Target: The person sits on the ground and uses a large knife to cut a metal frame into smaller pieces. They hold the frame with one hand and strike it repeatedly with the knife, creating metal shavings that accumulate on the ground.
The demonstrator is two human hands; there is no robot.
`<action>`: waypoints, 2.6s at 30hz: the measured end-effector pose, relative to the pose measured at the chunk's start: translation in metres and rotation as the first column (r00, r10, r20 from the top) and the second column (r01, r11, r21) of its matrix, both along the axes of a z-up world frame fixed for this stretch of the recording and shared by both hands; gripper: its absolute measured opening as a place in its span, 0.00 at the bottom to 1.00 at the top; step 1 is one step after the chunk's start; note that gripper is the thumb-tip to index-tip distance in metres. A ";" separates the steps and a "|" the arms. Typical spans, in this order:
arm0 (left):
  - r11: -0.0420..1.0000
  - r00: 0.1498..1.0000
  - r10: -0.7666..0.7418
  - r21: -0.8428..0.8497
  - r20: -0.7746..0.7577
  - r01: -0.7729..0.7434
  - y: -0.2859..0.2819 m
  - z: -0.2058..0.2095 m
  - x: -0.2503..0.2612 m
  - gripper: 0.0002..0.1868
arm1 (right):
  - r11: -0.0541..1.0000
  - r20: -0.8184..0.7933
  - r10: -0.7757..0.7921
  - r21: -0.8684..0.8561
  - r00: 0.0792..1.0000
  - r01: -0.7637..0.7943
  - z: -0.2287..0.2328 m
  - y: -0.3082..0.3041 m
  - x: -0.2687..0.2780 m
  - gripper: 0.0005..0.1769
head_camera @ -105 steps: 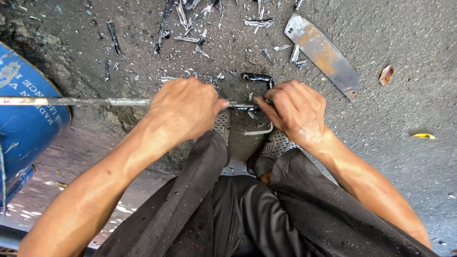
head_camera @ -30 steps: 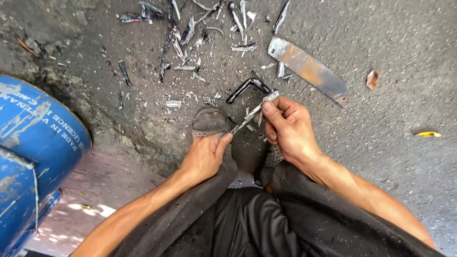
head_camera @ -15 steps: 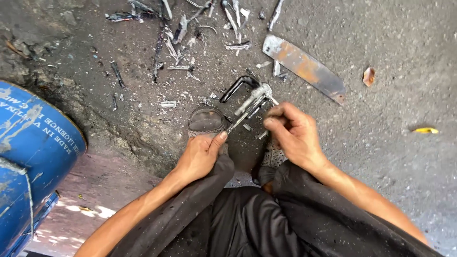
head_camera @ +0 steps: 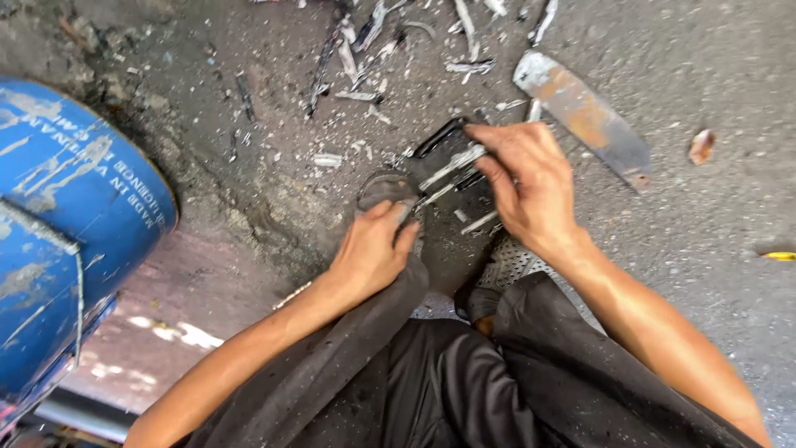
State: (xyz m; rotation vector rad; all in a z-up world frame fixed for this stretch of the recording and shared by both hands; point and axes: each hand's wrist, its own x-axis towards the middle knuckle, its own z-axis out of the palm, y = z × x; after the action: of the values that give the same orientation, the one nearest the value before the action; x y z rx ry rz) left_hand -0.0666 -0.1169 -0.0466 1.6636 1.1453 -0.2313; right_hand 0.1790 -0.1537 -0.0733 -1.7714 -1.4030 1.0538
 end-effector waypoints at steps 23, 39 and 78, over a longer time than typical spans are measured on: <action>0.263 0.637 0.742 -0.784 -0.208 -0.562 0.034 -0.025 0.027 0.10 | 1.000 0.030 -0.019 -0.020 0.999 0.020 0.001 0.007 0.001 0.14; 0.716 0.931 -0.335 0.602 -0.147 0.353 0.046 0.000 0.046 0.15 | 0.999 0.132 0.001 -0.045 0.991 0.005 0.008 0.010 -0.001 0.15; 0.941 0.995 -0.087 0.333 0.051 0.066 -0.002 -0.016 -0.013 0.13 | 0.962 0.175 0.271 -0.094 0.947 -0.258 0.016 -0.007 0.031 0.16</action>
State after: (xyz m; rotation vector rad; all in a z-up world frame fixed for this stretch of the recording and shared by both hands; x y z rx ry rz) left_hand -0.0799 -0.1190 -0.0622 1.9992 1.1157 -0.0318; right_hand 0.2105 -0.1605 -0.0577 -1.8046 -1.7791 1.1081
